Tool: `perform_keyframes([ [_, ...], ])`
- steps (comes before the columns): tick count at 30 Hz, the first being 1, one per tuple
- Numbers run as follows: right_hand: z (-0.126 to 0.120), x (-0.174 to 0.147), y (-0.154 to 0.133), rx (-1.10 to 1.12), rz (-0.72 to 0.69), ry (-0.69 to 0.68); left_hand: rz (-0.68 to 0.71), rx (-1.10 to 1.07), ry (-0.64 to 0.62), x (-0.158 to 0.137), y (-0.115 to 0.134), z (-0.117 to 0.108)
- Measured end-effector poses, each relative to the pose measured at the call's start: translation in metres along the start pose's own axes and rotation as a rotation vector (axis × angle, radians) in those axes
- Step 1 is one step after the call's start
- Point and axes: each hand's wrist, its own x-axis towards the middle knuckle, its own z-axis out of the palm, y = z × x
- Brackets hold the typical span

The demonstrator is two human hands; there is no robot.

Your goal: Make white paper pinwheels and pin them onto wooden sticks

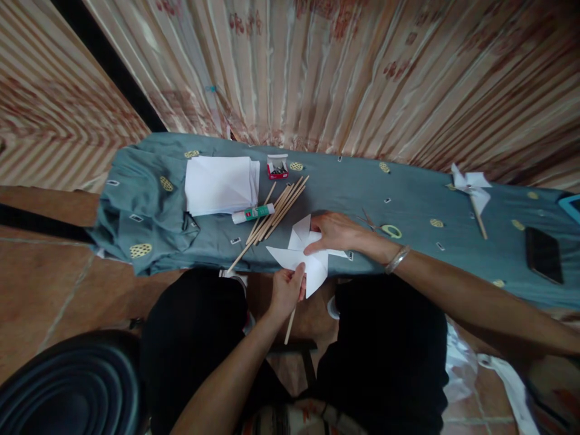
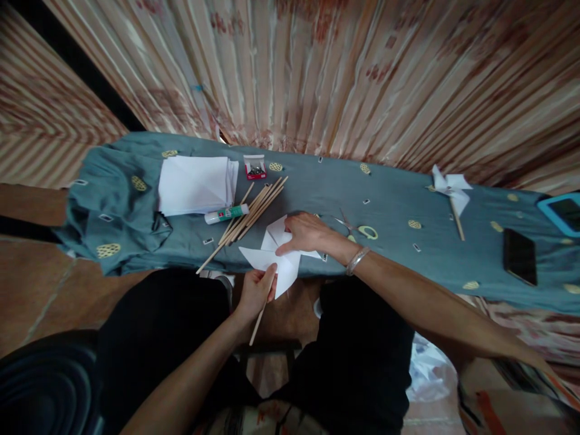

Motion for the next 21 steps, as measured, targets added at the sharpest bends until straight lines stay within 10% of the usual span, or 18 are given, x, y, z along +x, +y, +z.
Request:
perform_keyframes([
  [21, -0.008, 0.018, 0.000, -0.152, -0.130, -0.145, 0.012, 0.016, -0.001, -0.002, 0.000, 0.000],
])
